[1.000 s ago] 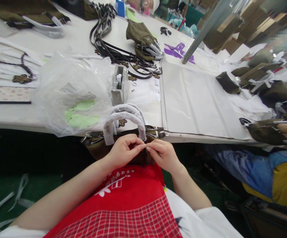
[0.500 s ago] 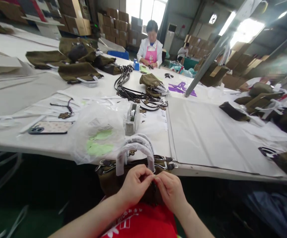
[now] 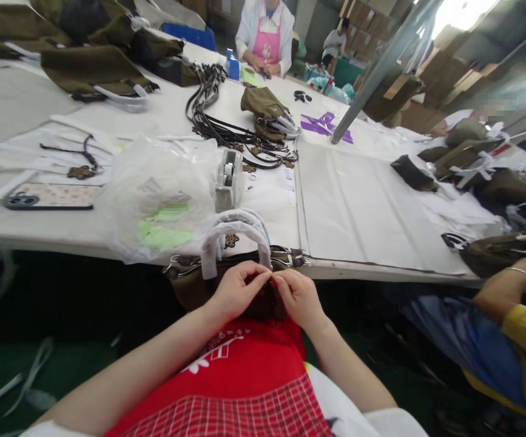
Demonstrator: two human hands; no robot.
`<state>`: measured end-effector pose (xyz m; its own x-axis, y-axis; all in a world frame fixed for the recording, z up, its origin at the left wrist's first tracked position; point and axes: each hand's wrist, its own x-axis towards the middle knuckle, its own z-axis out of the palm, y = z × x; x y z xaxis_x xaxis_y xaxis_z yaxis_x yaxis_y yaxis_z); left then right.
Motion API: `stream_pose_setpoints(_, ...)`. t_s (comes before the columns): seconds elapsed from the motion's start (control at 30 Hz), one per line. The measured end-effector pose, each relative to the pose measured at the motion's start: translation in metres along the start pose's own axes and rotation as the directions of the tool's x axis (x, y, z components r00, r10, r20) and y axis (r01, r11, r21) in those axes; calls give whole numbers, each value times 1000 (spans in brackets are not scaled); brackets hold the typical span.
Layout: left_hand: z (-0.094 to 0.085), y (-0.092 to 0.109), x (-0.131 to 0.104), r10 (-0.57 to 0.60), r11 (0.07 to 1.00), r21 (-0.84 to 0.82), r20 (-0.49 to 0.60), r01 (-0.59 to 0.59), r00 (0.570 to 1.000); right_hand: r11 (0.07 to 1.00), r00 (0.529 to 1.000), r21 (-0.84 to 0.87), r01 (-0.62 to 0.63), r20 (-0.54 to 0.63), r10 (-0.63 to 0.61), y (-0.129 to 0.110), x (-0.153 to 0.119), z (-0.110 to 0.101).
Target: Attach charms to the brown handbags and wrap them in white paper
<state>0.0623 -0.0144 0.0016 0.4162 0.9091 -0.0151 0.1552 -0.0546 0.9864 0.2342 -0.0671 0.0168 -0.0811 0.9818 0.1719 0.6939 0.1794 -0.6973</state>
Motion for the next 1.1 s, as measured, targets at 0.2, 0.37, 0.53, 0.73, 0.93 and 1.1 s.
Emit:
stream_pose_setpoints(0.2, -18, -25, -2, -96, 995, 27, -142, 101, 985, 967, 971, -95, -238, -59, 233, 12, -10, 6)
stream_pose_setpoints(0.37, -11, -31, -12, -101, 945, 310, -27, 105, 994, 938, 945, -126, -324, -3, 327, 16, -14, 29)
stream_pose_setpoints(0.53, 2, -29, -14, -38, 857, 514, 2, 31, 999, 946, 948, -63, -317, 12, 319, 21, -12, 35)
stream_pose_setpoints(0.73, 10, -25, -13, 10, 835, 551, -13, -1, 1000, 928, 931, 71, -366, 33, 364, 28, -12, 37)
stream_pose_setpoints(0.93, 8, -30, -11, -71, 919, 389, -7, 68, 997, 821, 917, 408, -399, 180, 356, 33, -15, 40)
stream_pose_setpoints(1.1, 4, -34, -5, -170, 960, 231, 48, 155, 984, 808, 898, 392, -439, 215, 384, 28, -16, 28)
